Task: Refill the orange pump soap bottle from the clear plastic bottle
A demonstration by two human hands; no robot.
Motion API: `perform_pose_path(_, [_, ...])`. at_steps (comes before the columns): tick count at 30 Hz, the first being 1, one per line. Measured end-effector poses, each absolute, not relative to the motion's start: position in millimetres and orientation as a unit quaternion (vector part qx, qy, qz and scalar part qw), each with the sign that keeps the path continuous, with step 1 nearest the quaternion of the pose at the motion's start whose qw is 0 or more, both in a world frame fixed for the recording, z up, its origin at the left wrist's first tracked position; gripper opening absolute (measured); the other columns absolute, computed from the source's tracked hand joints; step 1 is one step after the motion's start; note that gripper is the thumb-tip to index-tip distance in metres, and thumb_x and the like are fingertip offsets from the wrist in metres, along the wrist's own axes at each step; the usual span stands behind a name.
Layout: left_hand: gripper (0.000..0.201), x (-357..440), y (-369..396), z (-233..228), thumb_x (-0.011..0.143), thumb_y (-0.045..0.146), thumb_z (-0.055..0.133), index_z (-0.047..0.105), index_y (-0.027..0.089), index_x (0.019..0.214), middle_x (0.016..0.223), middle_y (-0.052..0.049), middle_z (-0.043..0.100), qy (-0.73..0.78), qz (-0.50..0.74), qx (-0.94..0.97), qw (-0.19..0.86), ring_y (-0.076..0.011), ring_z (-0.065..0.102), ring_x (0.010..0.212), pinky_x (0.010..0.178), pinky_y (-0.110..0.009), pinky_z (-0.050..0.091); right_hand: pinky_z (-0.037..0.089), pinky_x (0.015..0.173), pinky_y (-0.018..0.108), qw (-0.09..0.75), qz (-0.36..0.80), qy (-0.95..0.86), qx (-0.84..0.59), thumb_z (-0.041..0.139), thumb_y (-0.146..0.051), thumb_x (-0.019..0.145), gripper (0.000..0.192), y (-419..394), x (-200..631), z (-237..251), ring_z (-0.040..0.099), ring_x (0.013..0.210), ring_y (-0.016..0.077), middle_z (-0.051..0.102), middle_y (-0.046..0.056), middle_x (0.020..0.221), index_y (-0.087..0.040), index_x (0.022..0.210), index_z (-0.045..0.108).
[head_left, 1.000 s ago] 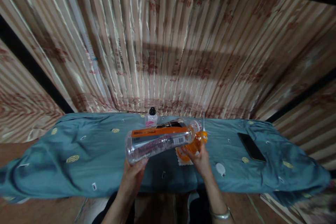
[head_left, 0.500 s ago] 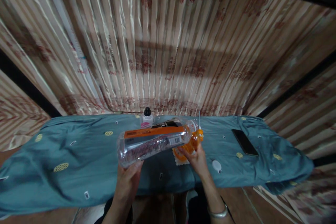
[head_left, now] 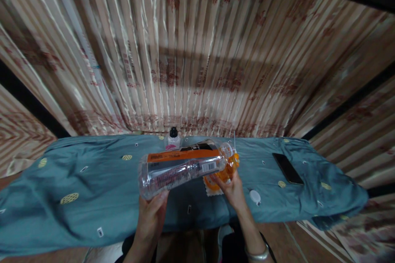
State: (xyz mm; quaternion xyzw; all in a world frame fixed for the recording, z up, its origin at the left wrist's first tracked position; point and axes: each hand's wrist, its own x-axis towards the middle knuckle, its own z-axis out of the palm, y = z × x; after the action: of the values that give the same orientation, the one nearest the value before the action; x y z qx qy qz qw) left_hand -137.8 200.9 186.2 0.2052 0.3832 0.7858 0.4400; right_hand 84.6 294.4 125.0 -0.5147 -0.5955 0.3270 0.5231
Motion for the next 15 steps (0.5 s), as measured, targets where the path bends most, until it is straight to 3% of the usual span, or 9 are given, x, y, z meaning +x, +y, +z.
perform_pose_path(11, [0.045, -136.8, 191.7, 190.6, 0.06, 0.03, 0.09, 0.079, 0.024, 0.103, 0.099, -0.005, 0.08, 0.415, 0.78, 0.192, 0.428, -0.0256, 0.075, 0.098, 0.098, -0.039, 0.057, 0.058, 0.097, 0.044, 0.517, 0.311, -0.603, -0.521, 0.08, -0.051, 0.078, 0.067, 293.1, 82.4, 119.8, 0.072, 0.111, 0.031, 0.075, 0.013, 0.122, -0.018, 0.132, 0.058])
perform_pose_path(15, [0.043, -140.5, 192.0, 190.8, 0.057, 0.033, 0.092, 0.08, 0.024, 0.096, 0.095, -0.005, 0.081, 0.422, 0.764, 0.213, 0.438, -0.0267, 0.076, 0.095, 0.096, -0.04, 0.058, 0.058, 0.096, 0.044, 0.524, 0.301, -0.6, -0.525, 0.08, -0.051, 0.077, 0.067, 292.5, 81.0, 119.4, 0.072, 0.109, 0.0313, 0.075, 0.013, 0.12, -0.018, 0.131, 0.059])
